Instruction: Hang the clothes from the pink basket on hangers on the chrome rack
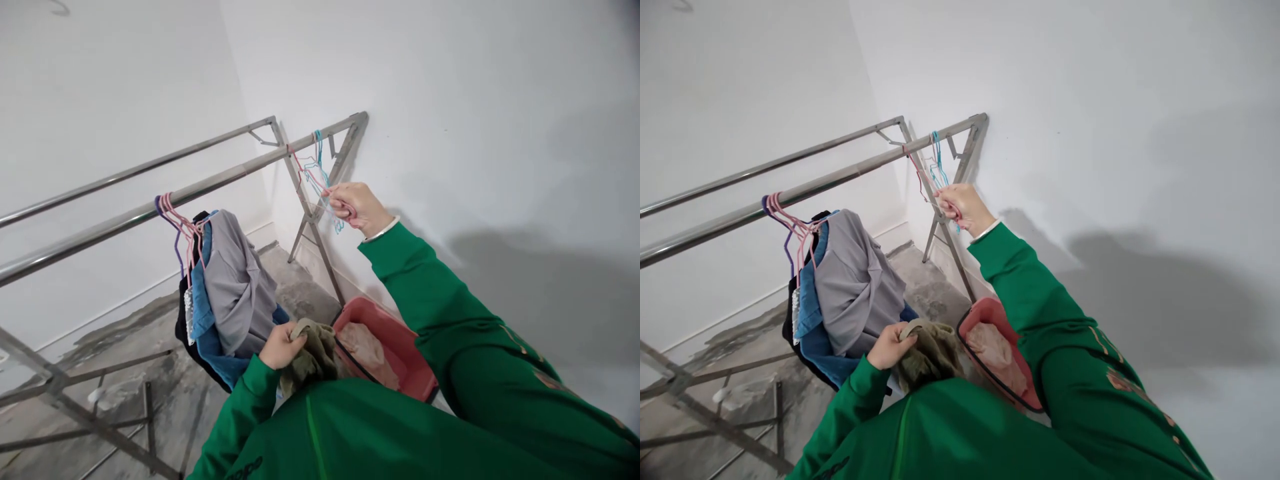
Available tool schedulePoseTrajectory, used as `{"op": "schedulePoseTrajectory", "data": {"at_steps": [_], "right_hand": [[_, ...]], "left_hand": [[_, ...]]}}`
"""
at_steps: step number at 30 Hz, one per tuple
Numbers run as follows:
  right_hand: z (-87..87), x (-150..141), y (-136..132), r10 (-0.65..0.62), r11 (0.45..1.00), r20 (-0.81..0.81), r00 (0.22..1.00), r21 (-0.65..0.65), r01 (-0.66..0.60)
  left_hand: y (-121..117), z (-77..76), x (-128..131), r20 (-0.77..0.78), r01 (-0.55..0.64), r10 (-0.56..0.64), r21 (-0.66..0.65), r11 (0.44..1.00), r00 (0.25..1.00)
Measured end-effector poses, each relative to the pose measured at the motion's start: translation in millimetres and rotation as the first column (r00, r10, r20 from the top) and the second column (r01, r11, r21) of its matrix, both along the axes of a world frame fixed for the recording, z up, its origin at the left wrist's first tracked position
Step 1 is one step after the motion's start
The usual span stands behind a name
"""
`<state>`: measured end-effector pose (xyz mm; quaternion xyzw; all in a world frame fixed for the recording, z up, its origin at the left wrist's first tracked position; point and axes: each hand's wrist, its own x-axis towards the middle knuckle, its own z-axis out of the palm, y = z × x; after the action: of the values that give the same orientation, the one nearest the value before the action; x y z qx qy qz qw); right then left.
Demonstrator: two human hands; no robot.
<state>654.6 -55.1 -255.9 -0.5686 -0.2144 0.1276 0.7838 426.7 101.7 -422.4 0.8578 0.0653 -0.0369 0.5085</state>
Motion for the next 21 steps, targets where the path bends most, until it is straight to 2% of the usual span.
{"op": "schedulePoseTrajectory", "data": {"at_steps": [6,9,12,14,15,17,19,20,21], "right_hand": [[-9.9,28,0,-0.055,0.998,-0.012,0.998,-0.042,0.054],[-22.4,34,5,-0.154,0.978,0.092,0.984,-0.128,0.165],[-49.6,22,-8,-0.295,0.915,0.365,0.883,-0.158,0.372],[-81.5,-2,-24,-0.263,0.898,0.518,0.814,-0.177,0.403],[-101.5,-20,-32,-0.170,0.914,0.556,0.814,-0.219,0.341],[-145.9,-64,-44,0.124,0.931,0.534,0.836,-0.354,0.088],[-188.9,-110,-49,0.410,0.857,0.386,0.826,-0.473,-0.205],[-207.2,-131,-48,0.468,0.822,0.283,0.837,-0.488,-0.294],[-222.2,-147,-47,0.453,0.820,0.181,0.873,-0.469,-0.328]], "left_hand": [[-10,15.9,0,0.122,0.113,-0.103,-0.080,0.990,0.987],[-16,24.3,3,0.161,0.146,-0.134,-0.063,0.987,0.978],[-20,30.2,3,0.190,0.147,-0.139,-0.026,0.989,0.972],[-23,31.6,2,0.238,0.105,-0.094,-0.036,0.994,0.967],[-24,31.3,2,0.269,0.072,-0.055,-0.055,0.996,0.962],[-27,29.0,2,0.329,0.017,0.023,-0.119,0.993,0.944],[-31,25.2,4,0.376,-0.006,0.077,-0.185,0.983,0.923],[-33,23.2,5,0.387,0.004,0.077,-0.204,0.979,0.919],[-36,21.5,7,0.387,0.030,0.054,-0.207,0.978,0.920]]}}
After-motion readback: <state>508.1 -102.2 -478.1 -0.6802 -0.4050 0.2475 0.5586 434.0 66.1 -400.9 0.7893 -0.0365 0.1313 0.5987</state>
